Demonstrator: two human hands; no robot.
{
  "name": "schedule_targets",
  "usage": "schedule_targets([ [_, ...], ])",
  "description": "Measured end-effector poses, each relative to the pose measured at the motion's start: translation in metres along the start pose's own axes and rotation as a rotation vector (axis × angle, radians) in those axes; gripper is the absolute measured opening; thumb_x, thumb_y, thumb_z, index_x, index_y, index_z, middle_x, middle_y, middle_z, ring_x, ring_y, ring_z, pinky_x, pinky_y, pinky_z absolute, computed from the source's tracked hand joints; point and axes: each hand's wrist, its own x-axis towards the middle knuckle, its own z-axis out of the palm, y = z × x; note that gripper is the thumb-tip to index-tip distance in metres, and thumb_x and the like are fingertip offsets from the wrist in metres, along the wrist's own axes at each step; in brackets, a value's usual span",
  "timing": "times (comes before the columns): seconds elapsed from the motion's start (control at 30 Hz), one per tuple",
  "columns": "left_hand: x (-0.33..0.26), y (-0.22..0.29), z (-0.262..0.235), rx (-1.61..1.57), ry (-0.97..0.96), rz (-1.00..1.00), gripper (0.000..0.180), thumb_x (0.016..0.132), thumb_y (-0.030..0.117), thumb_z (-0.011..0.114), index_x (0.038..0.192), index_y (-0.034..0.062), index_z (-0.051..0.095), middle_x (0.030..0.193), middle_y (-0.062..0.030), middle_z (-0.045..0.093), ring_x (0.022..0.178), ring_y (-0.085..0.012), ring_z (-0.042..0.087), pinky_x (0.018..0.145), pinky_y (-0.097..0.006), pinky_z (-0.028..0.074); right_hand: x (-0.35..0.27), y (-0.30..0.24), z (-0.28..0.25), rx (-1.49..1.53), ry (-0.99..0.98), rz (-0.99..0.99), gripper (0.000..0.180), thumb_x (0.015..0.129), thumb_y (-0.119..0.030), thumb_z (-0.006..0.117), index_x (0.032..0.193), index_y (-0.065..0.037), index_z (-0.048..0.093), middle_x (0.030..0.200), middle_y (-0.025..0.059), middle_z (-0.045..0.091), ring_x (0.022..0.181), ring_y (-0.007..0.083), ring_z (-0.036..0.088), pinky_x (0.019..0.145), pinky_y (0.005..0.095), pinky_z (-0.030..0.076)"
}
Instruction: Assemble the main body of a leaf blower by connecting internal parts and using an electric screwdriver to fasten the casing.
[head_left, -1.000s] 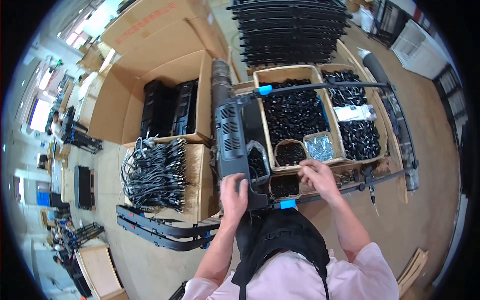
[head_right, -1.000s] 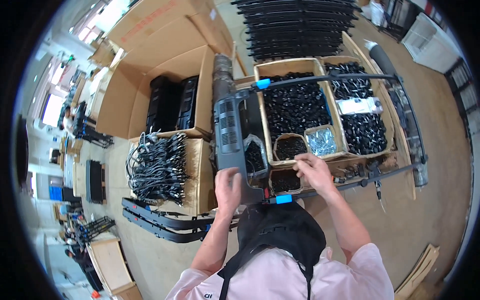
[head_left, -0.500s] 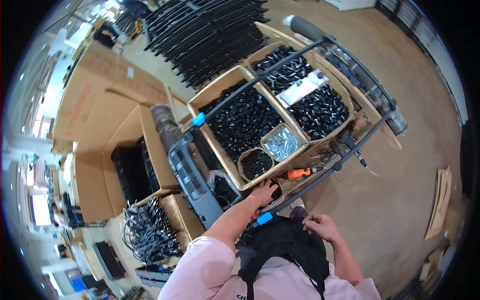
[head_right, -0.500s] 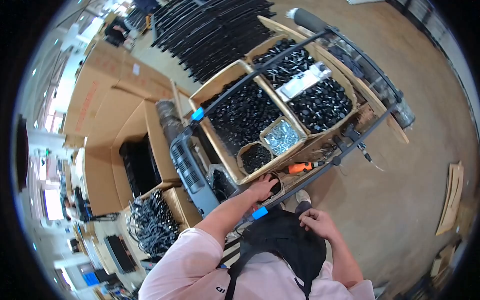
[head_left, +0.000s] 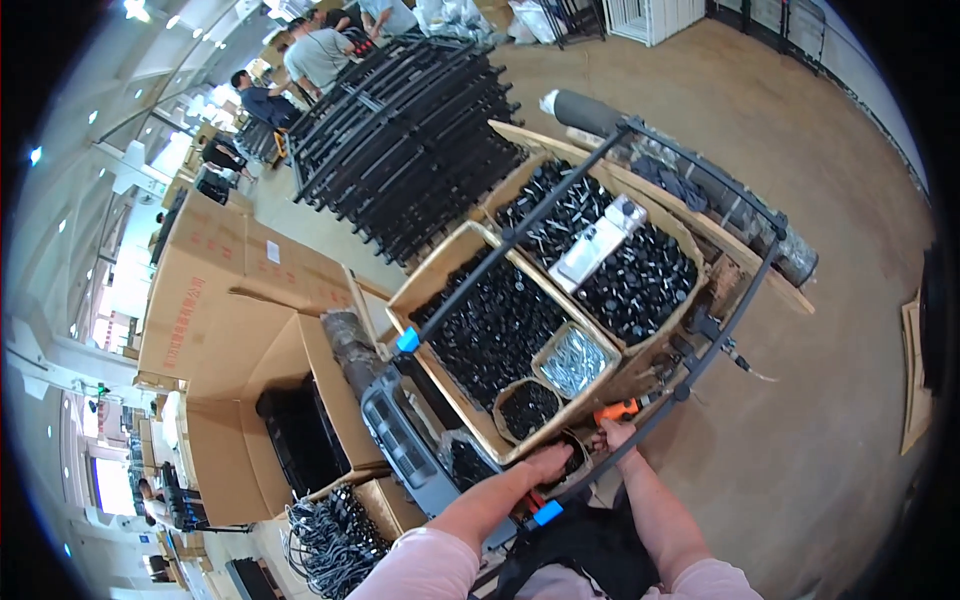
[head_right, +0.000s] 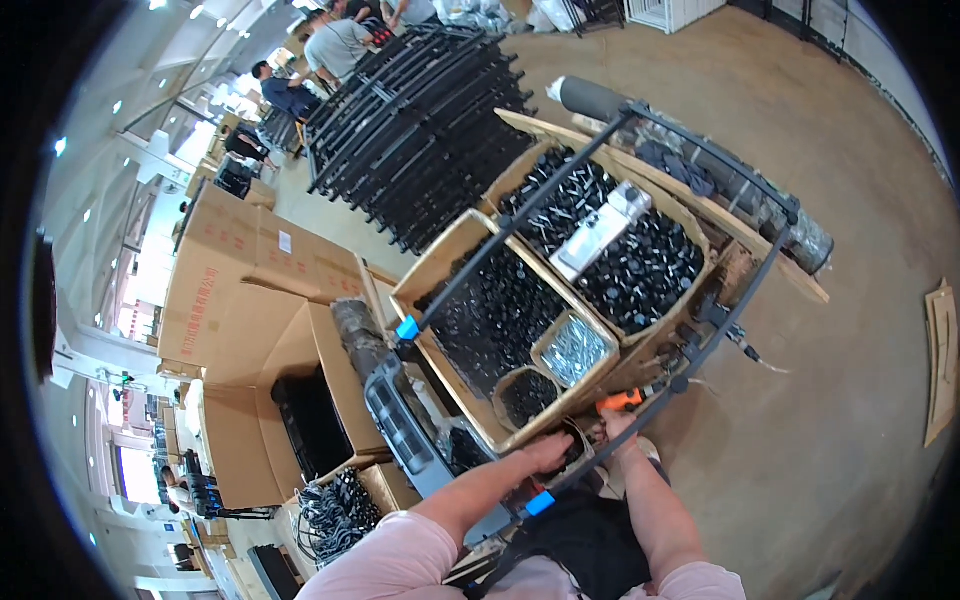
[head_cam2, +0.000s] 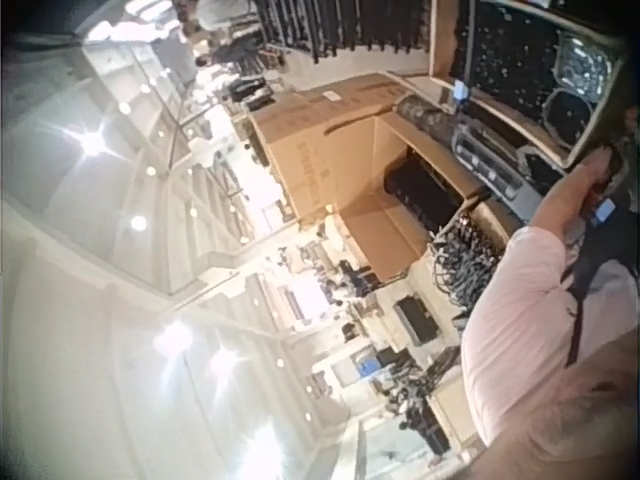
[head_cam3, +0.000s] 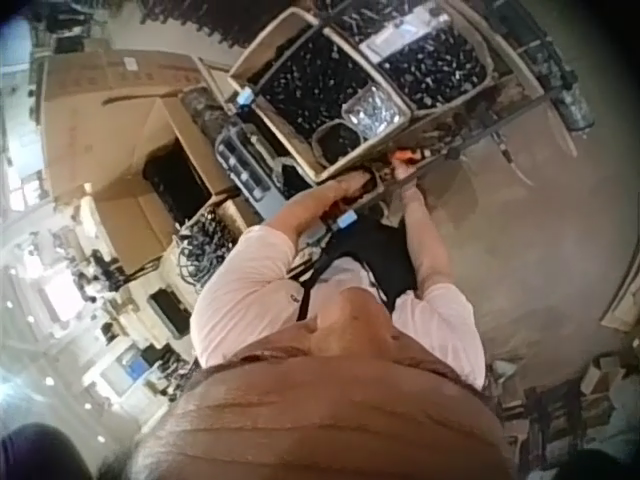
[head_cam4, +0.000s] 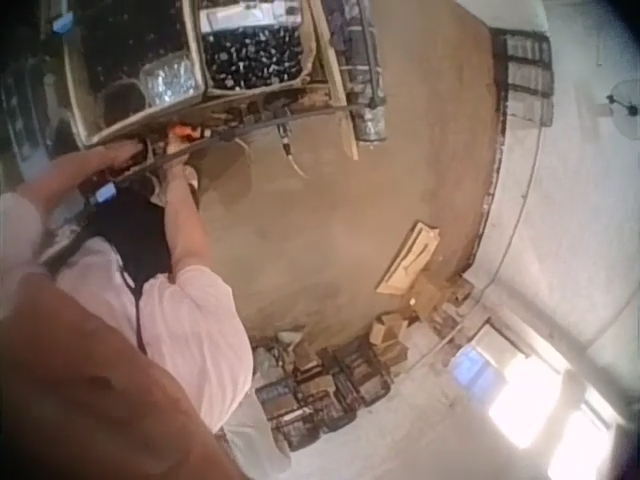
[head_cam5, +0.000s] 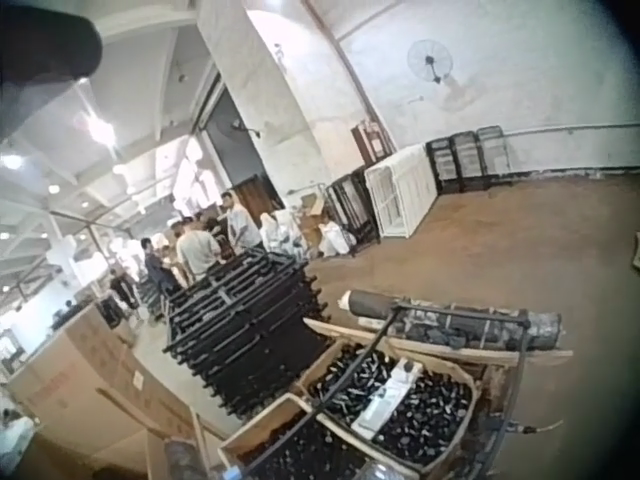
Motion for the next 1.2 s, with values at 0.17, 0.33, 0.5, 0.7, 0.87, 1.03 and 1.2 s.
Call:
schedule_targets([
  [0.17, 0.002, -0.012, 0.000, -0.331, 0.073, -0.160, 0.022, 0.084, 0.017, 0.061, 0.101, 0.0042, 0.065, 0.106, -0.0225, 0.069, 0.106, -0.0406, 0.066, 0.091, -0.049, 0.053, 0.005, -0.017, 0.044, -0.027, 0.267, 0.059, 0.022, 0.096, -0.023, 0.068, 0.107, -0.005, 0.064, 0.083, 0.0113, 0.066, 0.060, 0.0259, 0.067, 0.047, 0.0385, 0.057],
  [0.33, 0.017, -0.023, 0.010, -0.379, 0.133, -0.216, 0.041, 0.106, 0.039, 0.045, 0.111, 0.0025, 0.065, 0.121, -0.0259, 0.067, 0.119, -0.0448, 0.062, 0.104, -0.049, 0.046, 0.014, -0.023, 0.049, -0.079, 0.361, -0.051, 0.023, 0.092, -0.024, 0.071, 0.103, -0.005, 0.065, 0.085, 0.0095, 0.067, 0.060, 0.0239, 0.065, 0.046, 0.0366, 0.054],
  [0.5, 0.022, -0.034, 0.016, -0.565, 0.169, 0.022, 0.030, 0.109, 0.027, 0.049, 0.108, 0.0047, 0.068, 0.091, -0.0092, 0.069, 0.079, -0.0207, 0.066, 0.079, -0.039, 0.055, 0.012, -0.044, 0.020, 0.166, 0.122, -0.115, 0.020, 0.089, -0.026, 0.074, 0.096, -0.011, 0.063, 0.070, 0.0042, 0.060, 0.053, 0.0191, 0.055, 0.042, 0.0309, 0.044],
  [0.7, 0.003, 0.001, -0.022, -1.057, -0.079, -0.238, 0.029, 0.109, 0.034, 0.048, 0.111, 0.0118, 0.066, 0.083, 0.0034, 0.055, 0.066, -0.0079, 0.049, 0.052, -0.025, 0.039, -0.020, -0.080, -0.043, 0.377, -0.233, 0.190, 0.030, 0.089, -0.030, 0.070, 0.118, -0.021, 0.068, 0.077, 0.0012, 0.059, 0.057, 0.0211, 0.058, 0.045, 0.0325, 0.042],
  [0.87, -0.001, 0.005, -0.026, -1.278, -0.105, -0.334, 0.024, 0.109, 0.031, 0.046, 0.109, 0.0117, 0.061, 0.082, 0.0041, 0.051, 0.062, -0.0073, 0.044, 0.048, -0.024, 0.033, -0.054, -0.071, -0.084, 0.363, -0.181, 0.057, 0.037, 0.094, -0.027, 0.063, 0.131, -0.021, 0.062, 0.089, 0.0045, 0.065, 0.078, 0.0217, 0.065, 0.054, 0.0368, 0.051],
  [1.03, -0.018, 0.021, -0.046, -1.568, -0.174, -0.339, 0.020, 0.107, 0.030, 0.048, 0.099, 0.0130, 0.056, 0.081, 0.0039, 0.050, 0.055, -0.0070, 0.039, 0.040, -0.021, 0.025, -0.103, -0.061, -0.116, 0.289, -0.174, -0.015, 0.042, 0.094, -0.022, 0.065, 0.135, -0.019, 0.057, 0.104, 0.0079, 0.069, 0.087, 0.0233, 0.067, 0.065, 0.0390, 0.057],
  [1.2, -0.051, 0.024, -0.067, -1.797, -0.246, -0.154, 0.025, 0.109, 0.032, 0.049, 0.097, 0.0119, 0.057, 0.083, 0.0029, 0.050, 0.053, -0.0052, 0.034, 0.038, -0.019, 0.021, -0.165, -0.079, -0.104, 0.111, -0.146, -0.243, 0.015, 0.099, -0.013, 0.069, 0.085, -0.015, 0.064, 0.086, 0.0037, 0.066, 0.073, 0.0173, 0.059, 0.075, 0.0403, 0.052],
])
